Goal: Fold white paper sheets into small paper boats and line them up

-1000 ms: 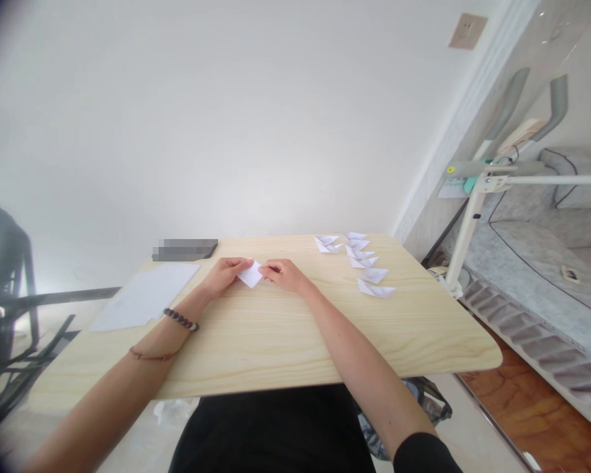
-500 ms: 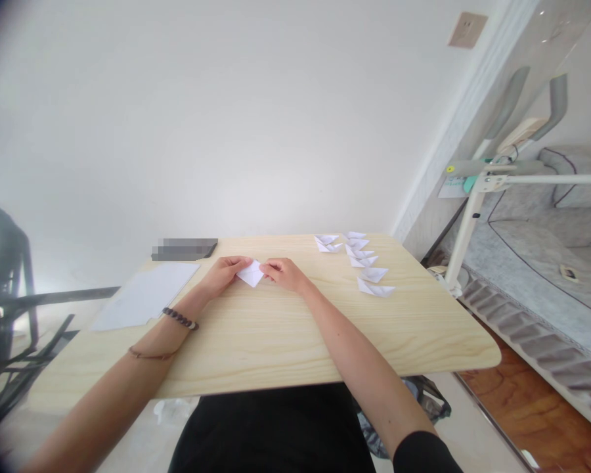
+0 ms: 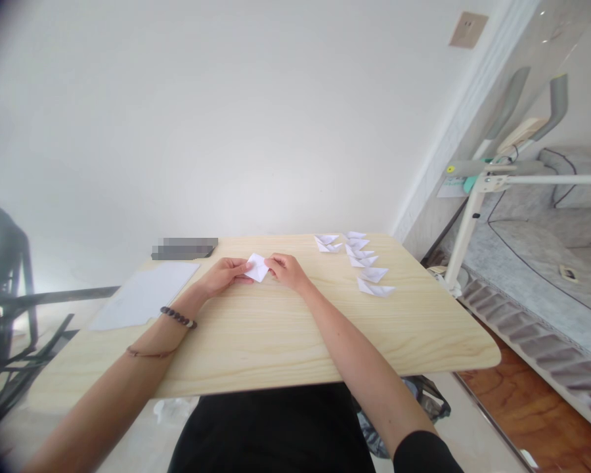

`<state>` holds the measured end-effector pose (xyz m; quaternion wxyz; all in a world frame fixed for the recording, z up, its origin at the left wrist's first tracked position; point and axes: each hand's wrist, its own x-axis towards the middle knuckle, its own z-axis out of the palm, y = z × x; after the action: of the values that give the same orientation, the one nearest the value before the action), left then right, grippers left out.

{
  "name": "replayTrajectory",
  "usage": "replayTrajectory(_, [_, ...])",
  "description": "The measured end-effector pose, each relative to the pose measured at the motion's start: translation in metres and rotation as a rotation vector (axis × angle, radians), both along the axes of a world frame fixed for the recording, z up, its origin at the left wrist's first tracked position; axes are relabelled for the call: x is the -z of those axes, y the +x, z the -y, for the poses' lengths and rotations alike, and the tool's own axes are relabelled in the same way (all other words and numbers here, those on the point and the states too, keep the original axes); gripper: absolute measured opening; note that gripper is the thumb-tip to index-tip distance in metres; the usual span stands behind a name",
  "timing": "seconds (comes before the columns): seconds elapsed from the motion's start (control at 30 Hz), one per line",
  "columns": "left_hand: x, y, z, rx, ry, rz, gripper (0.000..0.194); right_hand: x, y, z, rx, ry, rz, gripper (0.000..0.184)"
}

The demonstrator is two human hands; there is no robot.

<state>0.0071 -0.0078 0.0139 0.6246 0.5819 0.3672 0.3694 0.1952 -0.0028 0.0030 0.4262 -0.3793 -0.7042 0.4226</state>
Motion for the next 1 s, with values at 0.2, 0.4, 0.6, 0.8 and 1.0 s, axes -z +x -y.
replayTrajectory(0.2, [0.0005, -0.0012, 0.0002, 0.034, 0.009, -0.014, 0.037, 0.0005, 0.0021, -0.0014, 0.058, 0.046, -0.011, 0.031])
replayTrajectory(0.4, [-0.0008, -0.0009, 0.0009, 0.026, 0.023, 0.017, 0.038, 0.0024, 0.002, -0.0025, 0.054, 0.034, -0.027, 0.03])
replayTrajectory(0.6, [-0.0008, -0.0006, 0.0011, 0.098, 0.014, 0.059, 0.039, -0.0001, 0.003, -0.0016, 0.068, 0.046, -0.053, 0.031])
replayTrajectory(0.8, [-0.0017, -0.0008, 0.0016, 0.081, 0.053, 0.059, 0.038, -0.0014, 0.003, 0.0003, 0.051, 0.061, -0.038, 0.032])
replayTrajectory(1.0, [0.0008, 0.0035, 0.0011, -0.006, 0.101, -0.014, 0.037, 0.0028, 0.0006, 0.0006, -0.051, 0.05, 0.081, 0.033])
